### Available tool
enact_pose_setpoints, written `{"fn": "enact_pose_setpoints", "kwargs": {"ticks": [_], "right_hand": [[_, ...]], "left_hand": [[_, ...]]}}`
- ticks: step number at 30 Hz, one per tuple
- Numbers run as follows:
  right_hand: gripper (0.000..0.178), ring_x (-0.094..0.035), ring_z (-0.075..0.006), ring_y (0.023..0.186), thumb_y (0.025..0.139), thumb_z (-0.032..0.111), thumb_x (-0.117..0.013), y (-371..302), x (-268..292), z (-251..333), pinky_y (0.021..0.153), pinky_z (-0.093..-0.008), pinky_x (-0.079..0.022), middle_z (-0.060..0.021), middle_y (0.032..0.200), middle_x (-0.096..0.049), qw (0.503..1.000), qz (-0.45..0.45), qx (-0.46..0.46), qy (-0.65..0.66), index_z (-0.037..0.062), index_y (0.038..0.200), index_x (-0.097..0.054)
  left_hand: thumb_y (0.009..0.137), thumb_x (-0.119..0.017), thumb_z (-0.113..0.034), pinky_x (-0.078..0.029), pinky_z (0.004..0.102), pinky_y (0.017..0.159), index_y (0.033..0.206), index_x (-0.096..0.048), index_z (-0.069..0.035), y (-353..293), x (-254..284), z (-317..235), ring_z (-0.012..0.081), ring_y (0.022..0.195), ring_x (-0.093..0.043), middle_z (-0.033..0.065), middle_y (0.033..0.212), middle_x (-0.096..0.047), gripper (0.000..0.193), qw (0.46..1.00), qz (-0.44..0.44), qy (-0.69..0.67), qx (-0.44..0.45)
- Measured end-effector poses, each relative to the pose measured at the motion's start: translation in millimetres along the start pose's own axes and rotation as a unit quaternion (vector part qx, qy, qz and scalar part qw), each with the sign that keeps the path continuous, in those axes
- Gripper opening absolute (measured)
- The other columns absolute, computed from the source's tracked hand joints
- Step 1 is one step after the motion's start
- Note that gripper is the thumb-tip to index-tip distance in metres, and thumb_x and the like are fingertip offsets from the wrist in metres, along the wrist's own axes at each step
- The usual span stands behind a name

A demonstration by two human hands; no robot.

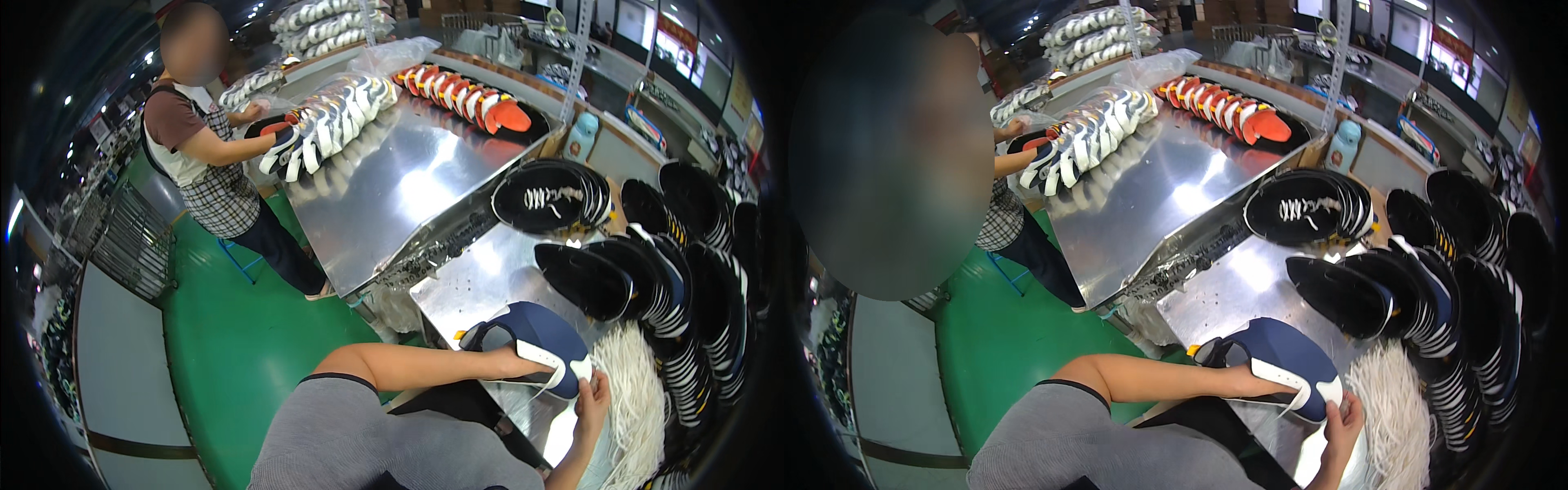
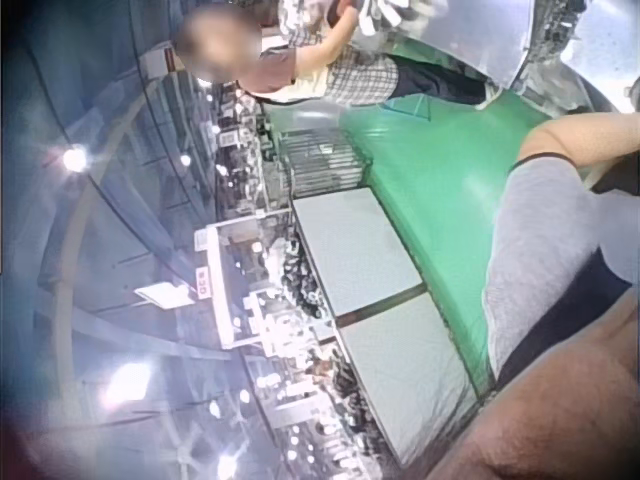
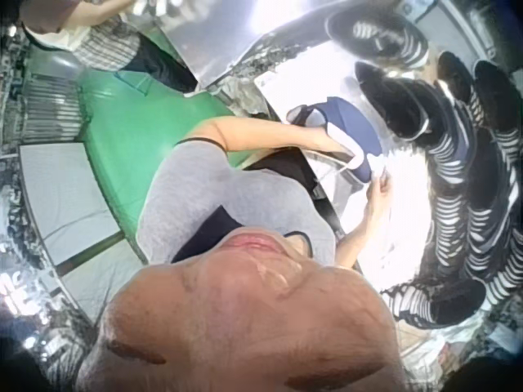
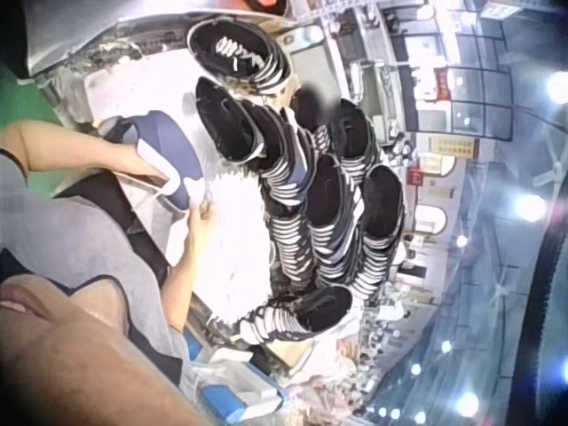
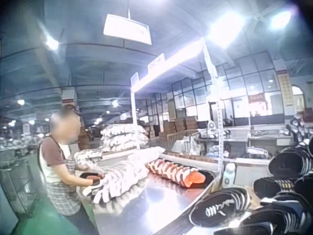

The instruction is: The person laces shoes by hand and using a tool. The person picks up a shoelace from a pile, threads it through the eyelets of a shoe, and uses a small tool to pull the lace tight and adjust it.

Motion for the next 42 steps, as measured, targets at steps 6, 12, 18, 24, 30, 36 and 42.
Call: {"fn": "enact_pose_setpoints", "kwargs": {"ticks": [6, 12, 18, 24, 30, 36, 42], "right_hand": [[0.050, -0.061, -0.0123, 0.100, 0.081, 0.007, -0.075, -4, 0, 2, 0.082, -0.0216, -0.047, -0.0076, 0.110, -0.063, 0.998, -0.064, 0.007, 0.007, 0.0016, 0.126, -0.055], [0.037, -0.060, -0.0087, 0.086, 0.090, 0.018, -0.072, 17, -26, 16, 0.071, -0.0227, -0.048, -0.0033, 0.104, -0.064, 0.990, -0.119, 0.003, 0.079, 0.0044, 0.122, -0.058], [0.023, -0.051, -0.0038, 0.070, 0.090, 0.022, -0.073, -28, -30, 36, 0.062, -0.0200, -0.041, 0.0028, 0.077, -0.057, 0.987, -0.133, 0.089, 0.030, 0.0044, 0.102, -0.065], [0.023, -0.047, -0.0017, 0.061, 0.091, 0.023, -0.072, -34, -75, 33, 0.054, -0.0195, -0.036, 0.0055, 0.066, -0.053, 0.993, 0.022, -0.066, 0.091, 0.0025, 0.101, -0.070], [0.025, -0.046, -0.0072, 0.060, 0.090, 0.020, -0.071, -65, -70, 32, 0.055, -0.0261, -0.038, 0.0001, 0.065, -0.052, 0.984, 0.154, -0.009, -0.090, 0.0015, 0.075, -0.061], [0.016, -0.054, -0.0202, 0.063, 0.083, 0.012, -0.075, -161, -15, -7, 0.060, -0.0319, -0.043, -0.0096, 0.076, -0.058, 0.932, 0.179, -0.059, -0.309, -0.0007, 0.089, -0.067], [0.012, -0.063, -0.0129, 0.080, 0.087, 0.009, -0.071, -120, -14, 17, 0.072, -0.0253, -0.048, -0.0060, 0.087, -0.067, 0.992, 0.027, -0.057, -0.108, -0.0008, 0.095, -0.070]], "left_hand": [[0.090, -0.062, -0.026, -0.053, 0.0363, 0.087, 0.119, -0.064, -0.006, 21, 17, -12, 0.0261, 0.102, -0.066, 0.0134, 0.112, -0.069, 0.035, 0.962, -0.016, 0.266, -0.058], [0.089, -0.072, -0.034, -0.054, 0.0378, 0.077, 0.127, -0.061, -0.010, -16, 39, -74, 0.0277, 0.087, -0.070, 0.0140, 0.098, -0.071, 0.046, 0.946, 0.119, 0.302, 0.006], [0.085, -0.072, -0.012, -0.052, 0.0376, 0.065, 0.105, -0.067, -0.006, -18, 15, -85, 0.0314, 0.075, -0.067, 0.0135, 0.086, -0.069, 0.021, 0.883, -0.003, 0.435, -0.179], [0.085, -0.072, -0.010, -0.052, 0.0378, 0.066, 0.103, -0.066, -0.004, -16, -2, -103, 0.0332, 0.076, -0.067, 0.0138, 0.088, -0.069, 0.021, 0.863, -0.004, 0.450, -0.228], [0.084, -0.072, -0.013, -0.051, 0.0387, 0.059, 0.103, -0.066, -0.007, 3, 28, -117, 0.0320, 0.066, -0.065, 0.0136, 0.076, -0.067, 0.021, 0.883, -0.065, 0.401, -0.234], [0.088, -0.072, -0.008, -0.051, 0.0207, 0.072, 0.113, -0.067, -0.001, 36, 55, -181, 0.0063, 0.084, -0.063, 0.0027, 0.094, -0.069, 0.026, 0.936, -0.097, 0.261, -0.214], [0.087, -0.072, -0.015, -0.052, 0.0290, 0.070, 0.112, -0.067, -0.005, 37, 16, -97, 0.0162, 0.077, -0.067, 0.0104, 0.089, -0.070, 0.027, 0.891, 0.113, 0.431, -0.091]]}}
Point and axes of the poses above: each hand's wrist, its own y-axis towards the middle knuckle, its own x-axis out of the back of the hand, z = x × y, the point moved 4 cm from there along y, towards the middle knuckle
